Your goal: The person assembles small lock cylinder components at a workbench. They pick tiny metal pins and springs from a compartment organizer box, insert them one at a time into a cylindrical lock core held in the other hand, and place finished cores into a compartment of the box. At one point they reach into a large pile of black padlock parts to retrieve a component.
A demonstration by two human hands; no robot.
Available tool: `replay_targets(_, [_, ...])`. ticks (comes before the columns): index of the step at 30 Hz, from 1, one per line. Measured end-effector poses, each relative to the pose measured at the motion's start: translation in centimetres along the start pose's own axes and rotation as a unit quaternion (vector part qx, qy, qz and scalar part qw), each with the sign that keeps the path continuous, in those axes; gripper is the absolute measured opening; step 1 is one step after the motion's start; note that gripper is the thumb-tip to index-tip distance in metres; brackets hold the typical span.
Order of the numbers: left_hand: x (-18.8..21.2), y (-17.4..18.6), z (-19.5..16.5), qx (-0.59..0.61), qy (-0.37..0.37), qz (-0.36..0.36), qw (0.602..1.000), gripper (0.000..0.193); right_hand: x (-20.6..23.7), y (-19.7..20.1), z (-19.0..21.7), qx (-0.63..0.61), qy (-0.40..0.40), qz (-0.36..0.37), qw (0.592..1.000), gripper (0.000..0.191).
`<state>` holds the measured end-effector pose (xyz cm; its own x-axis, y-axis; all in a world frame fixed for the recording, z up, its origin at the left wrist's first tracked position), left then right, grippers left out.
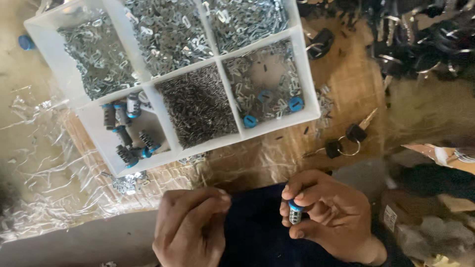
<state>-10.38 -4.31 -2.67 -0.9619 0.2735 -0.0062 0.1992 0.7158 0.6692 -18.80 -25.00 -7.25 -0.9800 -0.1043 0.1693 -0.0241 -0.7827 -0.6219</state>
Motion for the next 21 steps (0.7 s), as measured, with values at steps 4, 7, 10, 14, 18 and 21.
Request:
replay_targets(4, [-0.5, -0.5, -0.9, 0.213, -0.058, 0.050, 0.974, 0.015, -0.5, -0.5, -0.6, 0.030, -0.029, 0.007, 0.999, 0.046])
replay_targets(7, [-1.4, -0.3, -1.1, 0.171, -0.156, 0.057, 0.971, 0.016, -0.1, -0.4, -1.1, 0.106, -0.051, 0.000, 0.993, 0.045])
replay_targets(10, [-1.4, 0.9, -0.5, 0.082, -0.231, 0.104, 0.964, 0.026, 0.6, -0.3, -1.6, 0.147, -0.069, -0.017, 0.987, 0.043])
replay_targets(14, [-0.2, 2.8, 1.6, 0.157, -0.196, 0.184, 0.950, 0.030, 0.3, -1.1, -2.6, 0.055, -0.130, 0.021, 0.990, 0.034])
replay_targets(18, [2.0, 3.4, 3.8, 0.392, 0.003, 0.224, 0.892, 0.022, -1.6, -3.0, -3.4, 0.101, -0.115, 0.203, 0.967, 0.039])
replay_targets(21, [3.5, 4.0, 4.8, 0.374, 0.070, 0.160, 0.911, 0.030, -2.4, -3.8, -4.6, 0.039, -0.164, 0.137, 0.976, 0.040])
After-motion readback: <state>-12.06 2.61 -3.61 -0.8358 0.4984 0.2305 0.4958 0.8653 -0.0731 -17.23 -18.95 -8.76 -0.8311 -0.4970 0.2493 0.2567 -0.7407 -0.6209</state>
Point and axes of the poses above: each hand's wrist, its own x-axis away from the middle knuckle, its own y-axis out of the back of the hand, z = x × y, the point moved 3 cm from there along -x, towards the middle knuckle, and after that the axes turned 7 degrees about z, right-handed, at the moved point
